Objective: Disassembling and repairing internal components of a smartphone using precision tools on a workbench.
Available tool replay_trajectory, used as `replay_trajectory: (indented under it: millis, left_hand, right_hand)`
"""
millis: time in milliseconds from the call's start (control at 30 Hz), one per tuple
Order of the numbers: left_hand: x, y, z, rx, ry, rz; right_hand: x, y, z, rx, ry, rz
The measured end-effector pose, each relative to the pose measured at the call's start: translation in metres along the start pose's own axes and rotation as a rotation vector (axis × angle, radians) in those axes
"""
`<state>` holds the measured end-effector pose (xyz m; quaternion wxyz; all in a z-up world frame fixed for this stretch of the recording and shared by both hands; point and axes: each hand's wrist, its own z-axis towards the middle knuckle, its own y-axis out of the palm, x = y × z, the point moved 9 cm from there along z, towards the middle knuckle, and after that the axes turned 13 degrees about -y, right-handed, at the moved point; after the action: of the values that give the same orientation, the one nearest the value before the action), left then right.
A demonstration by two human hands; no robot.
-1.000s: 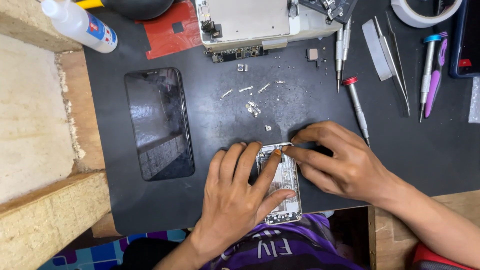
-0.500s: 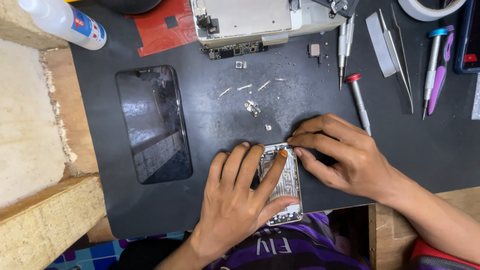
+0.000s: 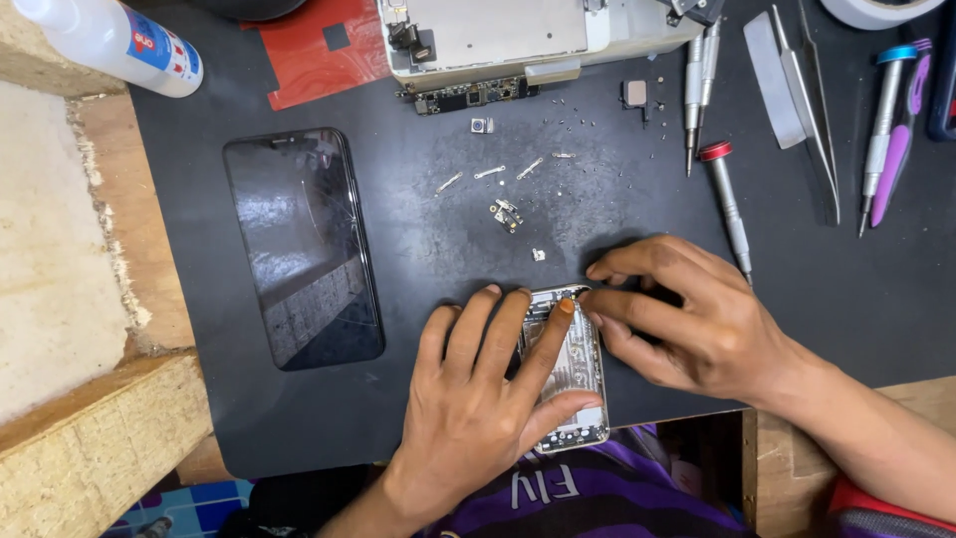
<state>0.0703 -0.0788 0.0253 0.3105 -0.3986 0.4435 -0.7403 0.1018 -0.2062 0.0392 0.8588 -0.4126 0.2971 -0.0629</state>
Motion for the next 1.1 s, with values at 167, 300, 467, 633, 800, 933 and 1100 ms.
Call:
replay_trajectory:
  millis: [167, 300, 467, 633, 800, 933, 1100]
  left_hand:
    - [-0.0003, -0.0017, 0.0014, -0.001, -0.002, -0.031]
    - [-0.0001, -0.0016, 0.0012, 0.004, 0.001, -0.029]
    - [-0.0008, -0.0009, 0.0008, -0.001, -0.003, -0.033]
    - [-0.0007, -0.0021, 0.0004, 0.01, -0.001, -0.04]
    - [-0.001, -0.0031, 0.0012, 0.011, 0.0, -0.049]
    - [-0.0012, -0.0033, 0.0016, 0.008, -0.003, -0.061]
    - [-0.001, -0.0022, 0.0017, 0.004, -0.002, -0.055]
  right_hand:
    - [-0.009, 0.0034, 0.0011, -0.067, -0.098, -0.126]
    - [-0.0096, 0.0051, -0.0014, -0.083, -0.09, -0.14]
    - [-0.0077, 0.0048, -0.0029, -0.067, -0.077, -0.124]
    - [-0.0055, 0.0045, -0.0049, -0.053, -0.059, -0.101]
    - [-0.0054, 0.0027, -0.0023, -0.023, -0.062, -0.091]
    - [-0.0053, 0.0043, -0.0034, -0.039, -0.063, -0.095]
    - [-0.0056, 0.0043, -0.0029, -0.044, -0.066, -0.095]
